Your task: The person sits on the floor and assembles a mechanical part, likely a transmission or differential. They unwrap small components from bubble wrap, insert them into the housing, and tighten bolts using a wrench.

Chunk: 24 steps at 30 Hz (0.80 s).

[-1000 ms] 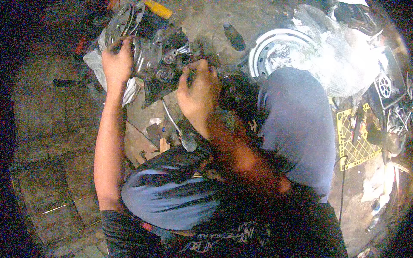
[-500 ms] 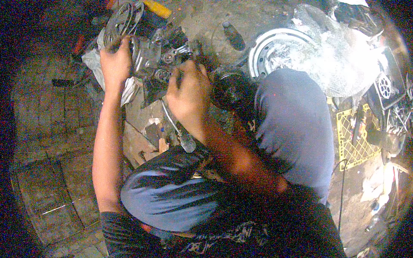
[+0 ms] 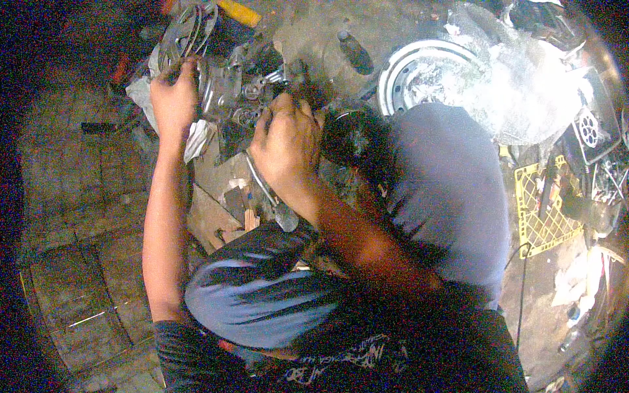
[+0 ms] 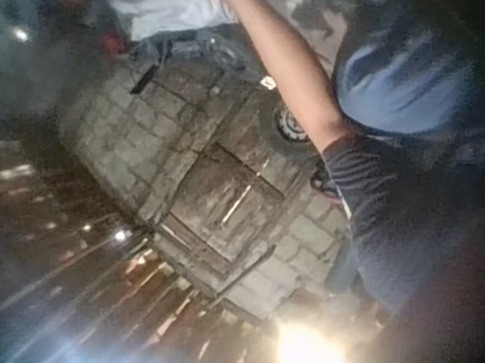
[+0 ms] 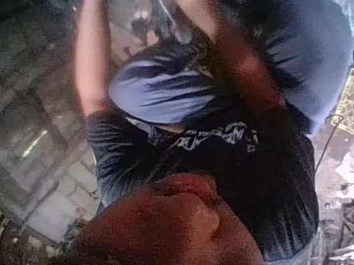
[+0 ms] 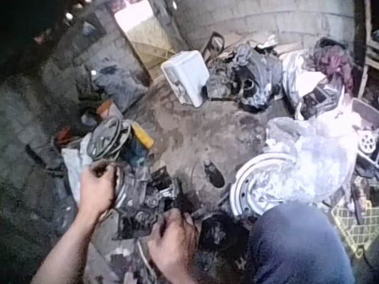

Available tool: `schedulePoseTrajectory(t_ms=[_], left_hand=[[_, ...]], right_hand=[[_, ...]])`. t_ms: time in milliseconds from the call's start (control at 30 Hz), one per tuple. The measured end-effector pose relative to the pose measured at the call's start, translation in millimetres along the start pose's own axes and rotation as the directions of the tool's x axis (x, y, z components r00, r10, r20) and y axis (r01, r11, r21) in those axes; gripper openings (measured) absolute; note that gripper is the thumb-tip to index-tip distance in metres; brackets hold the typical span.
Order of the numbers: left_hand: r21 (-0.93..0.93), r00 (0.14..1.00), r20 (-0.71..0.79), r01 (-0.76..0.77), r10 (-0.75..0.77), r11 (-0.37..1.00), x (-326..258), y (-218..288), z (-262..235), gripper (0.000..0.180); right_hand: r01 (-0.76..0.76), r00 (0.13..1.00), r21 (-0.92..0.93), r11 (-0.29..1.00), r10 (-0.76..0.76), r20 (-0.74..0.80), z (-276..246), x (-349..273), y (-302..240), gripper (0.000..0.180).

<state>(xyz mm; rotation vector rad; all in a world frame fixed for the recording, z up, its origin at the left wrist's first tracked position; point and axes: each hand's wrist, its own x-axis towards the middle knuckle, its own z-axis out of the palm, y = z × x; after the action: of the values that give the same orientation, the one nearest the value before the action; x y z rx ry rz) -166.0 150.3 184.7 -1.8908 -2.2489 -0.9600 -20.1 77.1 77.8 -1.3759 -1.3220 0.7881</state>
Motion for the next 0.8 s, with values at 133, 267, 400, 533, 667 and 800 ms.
schedulePoseTrajectory(t_ms=[133, 267, 400, 533, 667, 800], left_hand=[[0.003, 1.000, -0.009, 0.005, -0.005, 1.000, -1, 3, -1, 0.032], [0.032, 1.000, -0.016, 0.014, -0.013, 0.999, 1, -2, -1, 0.032], [-0.003, 1.000, -0.023, -0.019, 0.019, 1.000, -1, 3, -1, 0.031], [-0.024, 1.000, -0.017, 0.019, -0.019, 1.000, 1, -1, 2, 0.030], [0.008, 0.999, -0.028, 0.016, -0.016, 1.000, 0, 3, 0, 0.031], [0.012, 0.999, -0.043, 0.002, -0.001, 1.000, -3, 5, -1, 0.033]], right_hand=[[0.075, 0.997, 0.065, 0.995, -0.073, -0.031, 2, 1, -9, 0.017], [-0.024, 0.998, -0.035, 0.999, 0.025, 0.050, -2, 4, -1, 0.018], [0.057, 0.998, 0.055, 0.997, -0.057, 0.005, 1, 5, -11, 0.019], [0.052, 0.998, 0.009, 0.999, -0.052, -0.030, -2, 7, -1, 0.010], [0.163, 0.985, 0.078, 0.984, -0.158, -0.065, -1, 7, -13, 0.011], [0.124, 0.992, 0.015, 0.992, -0.124, -0.003, -6, 6, -1, 0.011]])
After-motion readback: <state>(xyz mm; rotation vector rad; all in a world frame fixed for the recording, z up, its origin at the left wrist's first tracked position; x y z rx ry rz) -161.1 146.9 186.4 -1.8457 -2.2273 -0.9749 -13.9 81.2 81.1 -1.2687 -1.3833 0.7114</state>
